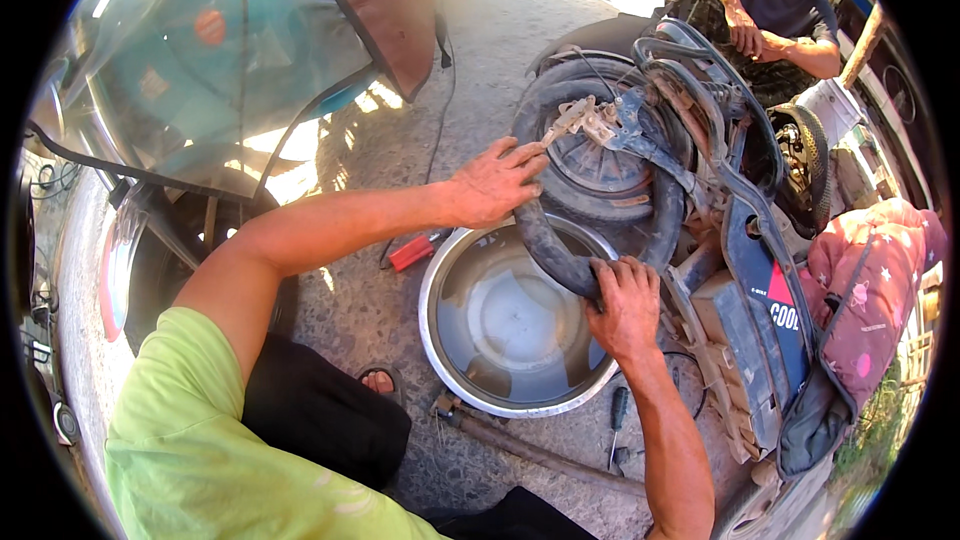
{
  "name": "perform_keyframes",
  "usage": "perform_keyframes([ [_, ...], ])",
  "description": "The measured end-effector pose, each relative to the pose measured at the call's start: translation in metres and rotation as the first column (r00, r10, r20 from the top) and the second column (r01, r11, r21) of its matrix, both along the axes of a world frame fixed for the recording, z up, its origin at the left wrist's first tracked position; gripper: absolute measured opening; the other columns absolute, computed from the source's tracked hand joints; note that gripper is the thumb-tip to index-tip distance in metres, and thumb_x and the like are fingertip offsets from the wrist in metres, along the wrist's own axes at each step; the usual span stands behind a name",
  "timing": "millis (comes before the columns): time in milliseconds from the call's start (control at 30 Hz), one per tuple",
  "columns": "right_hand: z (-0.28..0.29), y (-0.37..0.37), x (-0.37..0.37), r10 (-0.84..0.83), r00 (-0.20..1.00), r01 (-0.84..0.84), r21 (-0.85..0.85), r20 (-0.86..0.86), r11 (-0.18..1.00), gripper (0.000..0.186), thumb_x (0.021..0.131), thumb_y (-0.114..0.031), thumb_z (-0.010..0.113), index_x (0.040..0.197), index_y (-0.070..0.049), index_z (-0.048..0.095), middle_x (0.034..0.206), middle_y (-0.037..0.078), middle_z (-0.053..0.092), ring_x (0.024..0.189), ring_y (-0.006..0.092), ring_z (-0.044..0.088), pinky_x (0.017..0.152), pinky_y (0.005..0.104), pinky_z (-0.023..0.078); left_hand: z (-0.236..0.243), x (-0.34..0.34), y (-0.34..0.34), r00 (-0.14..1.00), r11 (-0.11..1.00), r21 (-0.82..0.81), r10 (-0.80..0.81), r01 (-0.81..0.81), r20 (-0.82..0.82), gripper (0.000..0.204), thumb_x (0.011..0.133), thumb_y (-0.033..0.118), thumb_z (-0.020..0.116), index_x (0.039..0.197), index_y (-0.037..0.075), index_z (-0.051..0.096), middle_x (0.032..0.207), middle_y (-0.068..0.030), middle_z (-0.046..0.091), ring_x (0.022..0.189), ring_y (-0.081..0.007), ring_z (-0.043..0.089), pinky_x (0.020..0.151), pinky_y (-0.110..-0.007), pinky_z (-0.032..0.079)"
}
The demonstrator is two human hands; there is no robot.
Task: The person uses a handheld electric grinder to smooth the surface of a motorcycle inner tube held over a metal bowl. After grinding, the person inspects the tube by hand and places it on the motorcycle frame.
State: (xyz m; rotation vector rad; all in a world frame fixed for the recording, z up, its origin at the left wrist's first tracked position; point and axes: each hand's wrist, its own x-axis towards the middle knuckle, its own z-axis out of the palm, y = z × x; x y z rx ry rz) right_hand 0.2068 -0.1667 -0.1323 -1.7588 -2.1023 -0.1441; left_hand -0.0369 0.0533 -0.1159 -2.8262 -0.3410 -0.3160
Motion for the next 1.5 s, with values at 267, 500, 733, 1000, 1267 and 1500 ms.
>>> perform_keyframes([
  [267,0.000,0.000,0.001,0.007,1.000,-0.007,-0.006,0.005,1.000,0.061,0.070,-0.014,0.084,0.129,-0.009,0.068,0.119,0.013,0.069,0.125,0.0363,0.059,0.111,0.0526,0.041,-0.004,-0.001,0.001,1.000,0.999,0.031,-0.008,0.008,0.003,0.053,0.072,0.021,0.079,0.123,0.009,0.072,0.148,-0.0183,0.050,0.151,-0.0364,0.037,0.117,-0.058,0.034],
  [500,-0.002,-0.003,-0.001,0.010,1.000,-0.010,-0.010,-0.014,1.000,0.059,0.072,-0.012,0.083,0.129,-0.008,0.068,0.119,0.014,0.069,0.125,0.0356,0.059,0.112,0.0517,0.040,0.015,-0.009,0.022,0.976,0.903,-0.391,-0.112,0.179,0.188,0.051,0.076,0.025,0.083,0.122,0.006,0.072,0.141,-0.0180,0.058,0.140,-0.0389,0.050,0.112,-0.054,0.042],
  [733,0.001,-0.002,-0.001,0.000,1.000,0.000,-0.015,0.007,1.000,0.059,0.073,-0.015,0.082,0.130,-0.008,0.067,0.119,0.013,0.069,0.124,0.0347,0.060,0.113,0.0513,0.039,0.004,-0.015,0.054,0.802,0.624,-0.775,0.511,-0.098,0.310,0.043,0.090,0.039,0.077,0.111,0.001,0.075,0.107,-0.0191,0.073,0.102,-0.0336,0.070,0.090,-0.043,0.055],
  [1000,0.014,0.000,0.004,0.023,1.000,-0.024,-0.056,-0.014,0.998,0.057,0.075,-0.015,0.081,0.130,-0.009,0.068,0.114,0.013,0.070,0.114,0.0351,0.064,0.109,0.0505,0.042,-0.033,-0.016,0.064,0.713,0.123,-0.965,0.696,-0.230,-0.082,0.049,0.096,0.050,0.073,0.105,0.002,0.077,0.094,-0.0072,0.073,0.087,-0.0169,0.066,0.072,-0.034,0.054],
  [1267,0.041,0.004,0.021,-0.029,0.976,-0.001,-0.137,-0.215,0.991,0.048,0.074,-0.017,0.083,0.120,-0.009,0.073,0.105,0.014,0.072,0.106,0.0385,0.066,0.098,0.0475,0.048,-0.023,-0.020,0.069,0.701,0.234,-0.943,0.713,-0.238,-0.001,0.049,0.095,0.046,0.073,0.107,-0.002,0.075,0.099,-0.0133,0.076,0.094,-0.0232,0.071,0.082,-0.038,0.057],
  [1500,0.063,0.009,0.035,-0.083,0.927,-0.002,-0.225,-0.366,0.974,0.046,0.074,-0.013,0.084,0.117,-0.004,0.074,0.107,0.017,0.075,0.101,0.0389,0.071,0.090,0.0441,0.055,0.028,-0.011,0.045,0.805,0.700,-0.711,0.381,0.071,0.455,0.040,0.089,0.036,0.078,0.112,0.003,0.076,0.107,-0.0192,0.074,0.107,-0.0340,0.071,0.097,-0.044,0.054],
])
